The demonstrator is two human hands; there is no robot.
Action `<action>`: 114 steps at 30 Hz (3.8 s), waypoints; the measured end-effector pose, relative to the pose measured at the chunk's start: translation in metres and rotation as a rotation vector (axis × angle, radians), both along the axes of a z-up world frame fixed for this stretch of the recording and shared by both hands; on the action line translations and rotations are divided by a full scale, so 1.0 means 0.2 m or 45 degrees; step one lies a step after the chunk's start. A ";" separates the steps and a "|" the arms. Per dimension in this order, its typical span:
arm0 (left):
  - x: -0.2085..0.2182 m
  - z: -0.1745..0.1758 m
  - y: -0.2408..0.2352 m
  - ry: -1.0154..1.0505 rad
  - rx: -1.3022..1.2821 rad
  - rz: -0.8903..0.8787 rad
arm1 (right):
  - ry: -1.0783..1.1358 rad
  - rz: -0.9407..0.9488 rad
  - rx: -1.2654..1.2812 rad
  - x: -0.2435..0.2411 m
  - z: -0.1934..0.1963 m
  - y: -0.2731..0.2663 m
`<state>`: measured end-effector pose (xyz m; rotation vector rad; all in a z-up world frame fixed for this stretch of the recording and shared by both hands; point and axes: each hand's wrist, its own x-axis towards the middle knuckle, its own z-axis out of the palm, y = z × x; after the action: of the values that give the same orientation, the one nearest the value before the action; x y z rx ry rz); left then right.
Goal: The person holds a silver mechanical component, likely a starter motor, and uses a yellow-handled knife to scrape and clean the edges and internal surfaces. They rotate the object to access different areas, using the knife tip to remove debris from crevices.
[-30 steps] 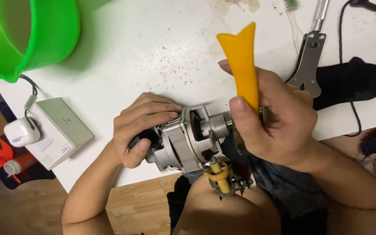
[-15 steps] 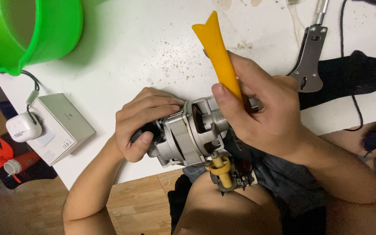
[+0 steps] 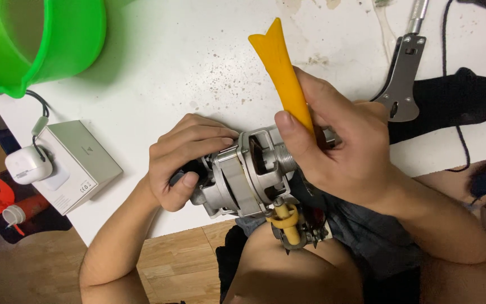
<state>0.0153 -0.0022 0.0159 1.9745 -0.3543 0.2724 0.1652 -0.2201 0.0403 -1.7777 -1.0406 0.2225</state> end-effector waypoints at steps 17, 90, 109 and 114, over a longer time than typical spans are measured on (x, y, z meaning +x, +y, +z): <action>-0.01 0.00 0.00 0.008 0.012 0.007 | -0.189 0.089 -0.083 -0.03 0.06 0.04; -0.04 -0.02 0.00 -0.120 0.011 0.011 | 0.341 -0.595 0.481 -0.07 0.03 -0.15; 0.00 0.03 0.03 0.164 -0.208 -0.106 | 0.270 0.105 0.283 -0.24 -0.15 -0.58; 0.08 0.08 0.06 0.338 -0.387 -0.132 | 0.473 0.021 0.281 -0.21 -0.17 -0.57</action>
<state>0.0321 0.0104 0.0310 1.6612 -0.2275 -0.0053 0.1235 -0.3339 0.0072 -1.4603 -0.7795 0.4152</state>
